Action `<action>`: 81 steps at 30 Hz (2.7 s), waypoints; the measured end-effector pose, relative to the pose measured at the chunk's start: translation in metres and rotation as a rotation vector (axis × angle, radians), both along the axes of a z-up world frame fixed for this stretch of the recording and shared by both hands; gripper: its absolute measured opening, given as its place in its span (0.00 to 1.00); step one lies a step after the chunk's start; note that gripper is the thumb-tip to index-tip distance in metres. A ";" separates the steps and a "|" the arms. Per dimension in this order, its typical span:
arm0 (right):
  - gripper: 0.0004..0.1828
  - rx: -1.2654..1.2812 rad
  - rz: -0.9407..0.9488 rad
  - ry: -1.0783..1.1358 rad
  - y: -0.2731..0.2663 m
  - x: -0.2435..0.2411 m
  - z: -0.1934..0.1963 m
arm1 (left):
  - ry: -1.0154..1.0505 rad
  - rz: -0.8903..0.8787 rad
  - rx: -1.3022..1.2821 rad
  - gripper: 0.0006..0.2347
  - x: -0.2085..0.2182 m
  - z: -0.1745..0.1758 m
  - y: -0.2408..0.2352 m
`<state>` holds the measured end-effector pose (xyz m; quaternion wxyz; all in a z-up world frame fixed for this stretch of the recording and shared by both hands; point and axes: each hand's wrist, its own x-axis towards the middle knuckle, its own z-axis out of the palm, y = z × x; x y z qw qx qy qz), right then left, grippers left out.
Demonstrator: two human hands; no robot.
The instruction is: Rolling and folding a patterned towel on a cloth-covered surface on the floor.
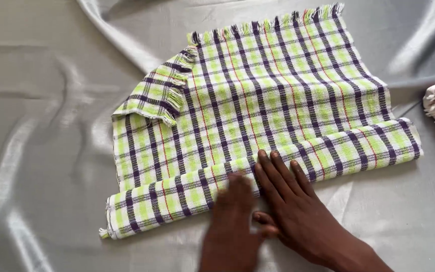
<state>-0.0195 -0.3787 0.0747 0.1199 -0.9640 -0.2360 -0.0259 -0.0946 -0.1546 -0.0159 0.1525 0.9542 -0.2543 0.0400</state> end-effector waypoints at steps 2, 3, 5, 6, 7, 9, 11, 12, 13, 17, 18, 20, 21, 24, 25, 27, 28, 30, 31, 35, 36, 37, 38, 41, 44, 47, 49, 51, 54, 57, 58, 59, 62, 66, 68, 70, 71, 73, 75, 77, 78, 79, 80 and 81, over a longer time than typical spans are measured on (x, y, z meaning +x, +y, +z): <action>0.42 -0.047 0.001 -0.054 0.000 -0.003 -0.010 | 0.028 -0.118 -0.019 0.39 0.058 0.034 -0.051; 0.42 -0.055 0.003 -0.053 0.001 -0.001 -0.005 | 0.029 -0.117 -0.028 0.39 0.064 0.043 -0.051; 0.42 -0.068 0.040 0.032 0.008 -0.005 0.005 | 0.183 -0.080 -0.078 0.40 0.069 0.062 -0.044; 0.42 -0.069 0.048 0.040 0.009 -0.006 0.003 | 0.191 -0.072 -0.081 0.40 0.069 0.065 -0.043; 0.42 -0.077 0.053 0.049 0.010 -0.007 0.002 | 0.167 -0.049 -0.066 0.39 0.069 0.069 -0.041; 0.42 -0.078 0.077 0.060 0.011 -0.005 0.000 | 0.144 -0.008 -0.045 0.37 0.068 0.075 -0.035; 0.45 -0.013 0.114 0.083 0.004 0.000 0.000 | 0.095 -0.015 -0.041 0.36 0.069 0.079 -0.032; 0.45 -0.017 0.124 0.081 -0.001 0.003 0.003 | 0.093 -0.005 -0.045 0.36 0.069 0.078 -0.031; 0.45 -0.040 0.151 0.107 -0.006 0.006 0.007 | 0.068 -0.008 -0.052 0.35 0.069 0.078 -0.029; 0.45 -0.099 0.164 0.135 -0.020 0.013 0.014 | -0.021 0.003 0.059 0.34 0.068 0.081 -0.021; 0.45 -0.097 0.170 0.133 -0.018 0.013 0.012 | -0.023 0.009 0.062 0.34 0.069 0.078 -0.021; 0.46 -0.073 0.132 0.039 -0.016 0.012 0.010 | -0.065 0.013 0.109 0.34 0.070 0.074 -0.023; 0.46 -0.071 0.138 0.035 -0.012 0.009 0.004 | -0.068 0.019 0.111 0.34 0.068 0.073 -0.024; 0.43 -0.078 0.108 0.116 -0.002 0.003 -0.004 | -0.051 0.046 0.033 0.35 0.066 0.071 -0.028; 0.43 -0.065 0.113 0.132 0.001 0.002 0.000 | -0.049 0.037 0.039 0.35 0.066 0.071 -0.027; 0.43 -0.054 0.115 0.142 -0.003 0.004 0.001 | -0.052 0.026 0.043 0.35 0.066 0.073 -0.025; 0.42 -0.091 0.100 0.118 -0.010 0.007 -0.002 | -0.059 0.022 0.046 0.35 0.066 0.075 -0.025; 0.42 -0.130 0.083 0.091 -0.020 0.013 0.000 | -0.069 0.016 0.048 0.35 0.066 0.077 -0.024; 0.42 -0.091 0.048 0.052 -0.023 0.015 0.004 | -0.075 0.018 0.047 0.35 0.067 0.077 -0.024; 0.42 -0.043 0.069 0.062 -0.014 0.013 0.017 | -0.042 -0.010 0.003 0.36 0.068 0.077 -0.022; 0.42 -0.063 0.063 0.065 -0.011 0.011 0.018 | -0.040 -0.015 -0.017 0.36 0.068 0.076 -0.024; 0.43 -0.079 0.080 0.106 -0.008 0.010 0.020 | -0.054 -0.008 -0.013 0.36 0.068 0.075 -0.025; 0.43 -0.087 0.099 0.144 -0.002 0.009 0.020 | -0.071 0.002 -0.001 0.36 0.068 0.073 -0.024; 0.44 -0.177 0.078 0.089 -0.021 0.014 0.009 | -0.066 0.001 -0.041 0.36 0.068 0.074 -0.024; 0.46 -0.112 -0.056 0.195 -0.029 0.018 0.019 | -0.074 0.008 -0.027 0.36 0.066 0.076 -0.024; 0.43 -0.088 0.042 0.147 -0.014 0.013 0.014 | -0.071 0.004 -0.020 0.36 0.066 0.078 -0.023; 0.42 -0.076 0.074 0.190 -0.001 0.006 0.013 | -0.063 0.011 0.004 0.35 0.067 0.074 -0.024; 0.40 -0.068 0.097 0.235 0.002 0.002 0.011 | -0.055 0.009 0.023 0.34 0.066 0.072 -0.024; 0.41 -0.203 0.091 0.142 -0.015 0.010 0.003 | -0.018 -0.015 -0.041 0.35 0.068 0.075 -0.024; 0.43 -0.172 0.006 0.163 -0.042 0.017 -0.006 | -0.050 -0.010 -0.012 0.35 0.067 0.073 -0.022; 0.44 -0.147 -0.043 0.194 -0.052 0.021 -0.005 | -0.049 -0.011 -0.025 0.35 0.068 0.072 -0.021; 0.46 -0.122 -0.091 0.225 -0.061 0.025 -0.005 | -0.048 -0.011 -0.037 0.35 0.068 0.070 -0.021; 0.47 -0.123 -0.164 0.217 -0.090 0.033 -0.005 | -0.051 0.001 -0.037 0.35 0.068 0.068 -0.021; 0.47 -0.056 -0.273 0.209 -0.071 0.032 0.023 | -0.057 -0.003 -0.021 0.34 0.068 0.068 -0.020; 0.48 0.047 -0.073 0.173 -0.052 0.027 0.029 | -0.042 -0.004 -0.019 0.34 0.068 0.070 -0.021; 0.48 -0.065 -0.036 0.271 -0.041 0.018 0.021 | -0.039 -0.002 -0.009 0.35 0.068 0.071 -0.021; 0.49 -0.178 0.002 0.367 -0.036 0.013 0.017 | -0.039 0.003 0.000 0.35 0.068 0.072 -0.020; 0.48 -0.218 0.028 0.277 -0.047 0.015 0.013 | -0.041 -0.003 -0.004 0.35 0.066 0.066 -0.020; 0.47 -0.258 0.052 0.167 -0.069 0.024 0.005 | -0.063 -0.007 -0.006 0.35 0.071 0.059 -0.018; 0.47 -0.167 -0.038 0.117 -0.104 0.029 -0.010 | -0.088 -0.004 0.012 0.35 0.071 0.052 -0.014; 0.47 -0.166 -0.040 0.117 -0.118 0.030 -0.011 | -0.088 -0.006 0.013 0.35 0.071 0.052 -0.013; 0.48 -0.168 -0.148 0.158 -0.133 0.031 -0.012 | -0.090 -0.008 0.010 0.35 0.071 0.052 -0.012; 0.49 -0.171 -0.257 0.198 -0.148 0.032 -0.013 | -0.093 -0.010 0.005 0.35 0.072 0.051 -0.012; 0.49 -0.171 -0.260 0.197 -0.145 0.034 -0.006 | -0.095 -0.013 0.004 0.35 0.073 0.052 -0.012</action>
